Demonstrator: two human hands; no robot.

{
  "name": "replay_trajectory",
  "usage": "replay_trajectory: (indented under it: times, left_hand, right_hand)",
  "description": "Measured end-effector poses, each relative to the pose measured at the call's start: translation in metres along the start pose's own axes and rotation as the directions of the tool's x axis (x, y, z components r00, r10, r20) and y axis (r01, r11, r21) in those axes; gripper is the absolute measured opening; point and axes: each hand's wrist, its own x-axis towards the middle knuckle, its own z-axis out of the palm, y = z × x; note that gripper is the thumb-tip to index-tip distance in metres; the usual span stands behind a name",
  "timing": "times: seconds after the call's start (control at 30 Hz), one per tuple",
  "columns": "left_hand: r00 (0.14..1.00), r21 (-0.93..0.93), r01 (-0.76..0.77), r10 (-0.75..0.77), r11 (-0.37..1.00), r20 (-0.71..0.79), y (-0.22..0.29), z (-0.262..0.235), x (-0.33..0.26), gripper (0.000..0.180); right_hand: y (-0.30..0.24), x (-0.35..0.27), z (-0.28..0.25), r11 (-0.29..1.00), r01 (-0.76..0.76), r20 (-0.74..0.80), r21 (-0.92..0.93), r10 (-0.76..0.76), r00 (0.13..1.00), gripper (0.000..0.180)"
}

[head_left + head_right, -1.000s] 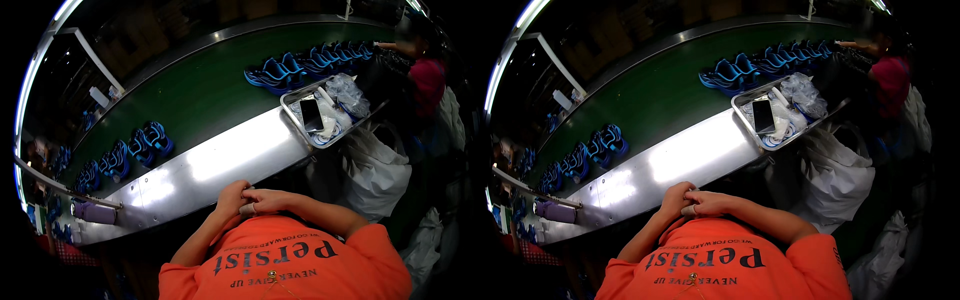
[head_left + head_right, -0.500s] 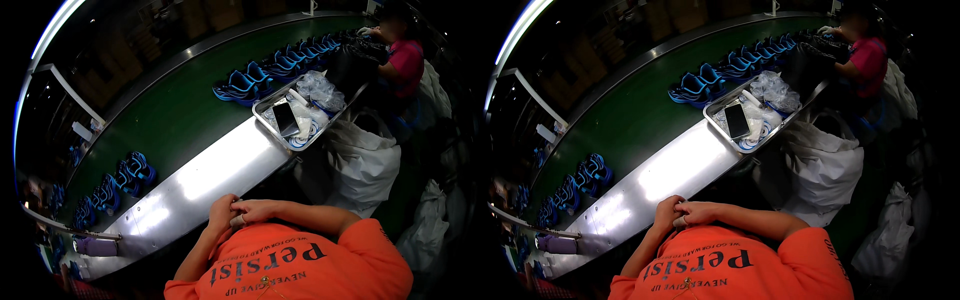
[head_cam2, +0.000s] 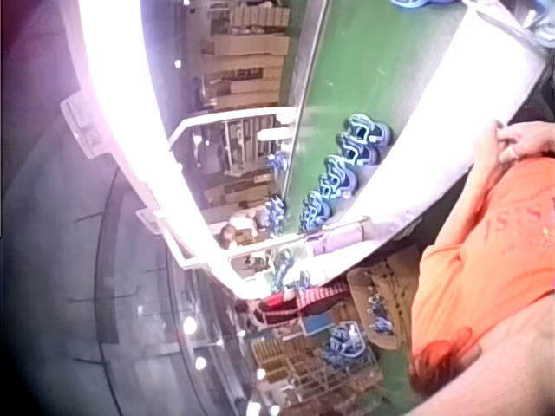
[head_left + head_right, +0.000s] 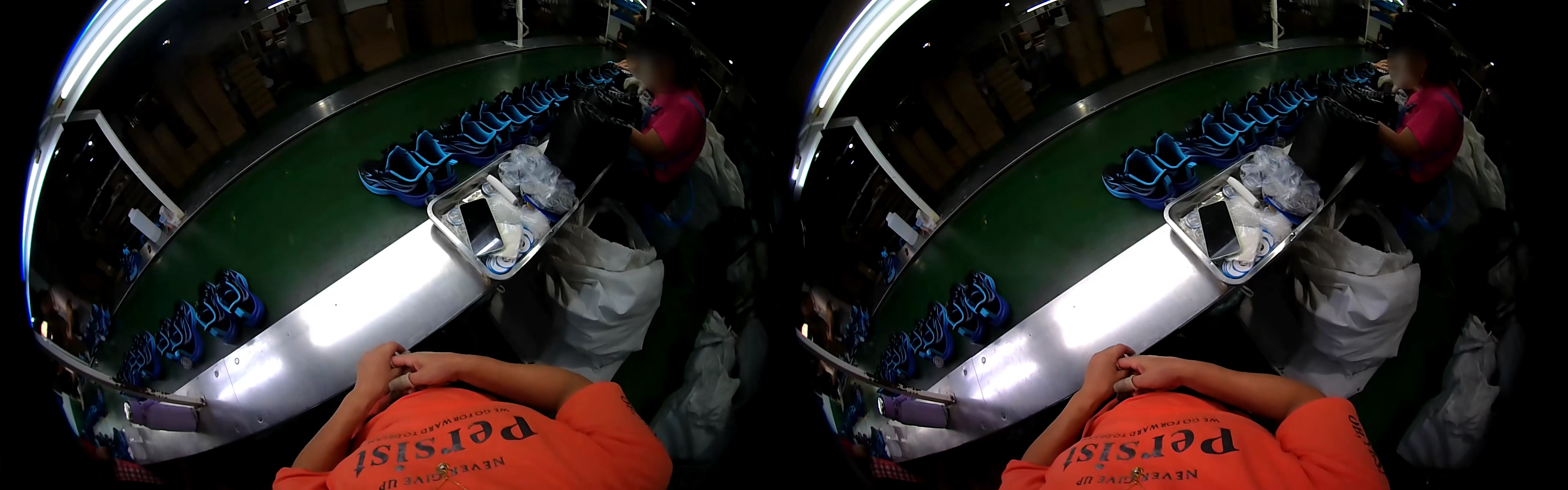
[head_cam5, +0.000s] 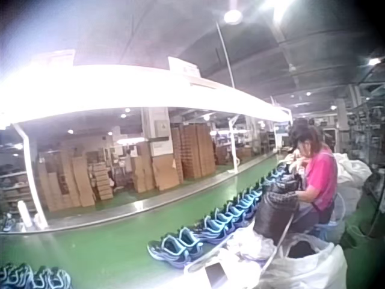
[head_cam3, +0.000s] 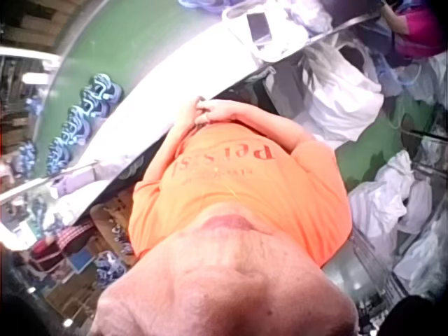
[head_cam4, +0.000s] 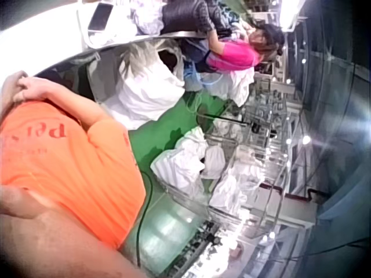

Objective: The person wipes and checks the dials on pairs of shoes by hand at a workstation and places the shoes onto a conveyor belt.

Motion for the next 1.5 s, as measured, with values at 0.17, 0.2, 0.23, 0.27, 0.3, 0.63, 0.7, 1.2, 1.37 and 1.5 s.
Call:
replay_trajectory:
  times: [0.17,0.2,0.23,0.27,0.3,0.63,0.7,1.2,1.37,1.5]
  left_hand:
    - [1.000,0.006,0.005,-0.005,1.000,-0.010,-0.005,-0.012,0.007,0.026]
    - [1.000,0.000,0.026,-0.026,1.000,-0.012,-0.006,-0.014,0.006,0.027]
    - [1.000,-0.002,0.026,-0.026,1.000,-0.014,-0.009,-0.016,0.005,0.027]
    - [0.999,-0.008,0.031,-0.031,0.999,-0.009,-0.013,-0.017,0.004,0.028]
    - [0.999,-0.015,0.035,-0.035,0.999,-0.004,-0.016,-0.018,0.002,0.028]
    - [0.999,0.007,0.049,-0.049,0.999,0.013,-0.017,-0.023,-0.011,0.029]
    - [0.995,-0.039,0.083,-0.080,0.996,0.065,-0.018,-0.022,-0.013,0.027]
    - [0.997,-0.049,0.074,-0.073,0.996,0.027,-0.015,-0.023,-0.019,0.025]
    - [0.999,-0.023,0.031,-0.030,0.999,0.021,-0.016,-0.019,-0.021,0.024]
    - [0.996,-0.064,0.075,-0.073,0.995,0.045,-0.014,-0.018,-0.032,0.025]
  right_hand:
    - [0.005,0.020,-0.002,0.999,0.038,-0.023,0.035,-0.037,0.999,0.036]
    - [0.005,0.024,-0.002,0.999,0.041,-0.009,0.026,-0.041,0.999,0.036]
    - [0.004,0.026,-0.001,0.999,0.040,-0.008,0.023,-0.040,0.999,0.036]
    - [0.002,0.028,0.002,0.999,0.020,-0.005,0.027,-0.019,1.000,0.036]
    - [-0.001,0.029,0.004,1.000,-0.001,-0.004,0.031,0.001,1.000,0.036]
    - [-0.005,0.029,0.019,1.000,0.003,-0.033,-0.027,-0.004,0.999,0.043]
    - [-0.007,0.026,0.022,1.000,-0.002,-0.013,0.031,0.002,1.000,0.044]
    - [-0.010,0.027,0.020,0.999,-0.027,0.004,-0.030,0.027,1.000,0.047]
    - [-0.002,0.025,0.023,1.000,-0.005,-0.002,0.016,0.006,1.000,0.044]
    - [0.000,0.023,0.032,0.997,0.029,0.012,0.072,-0.030,0.999,0.040]
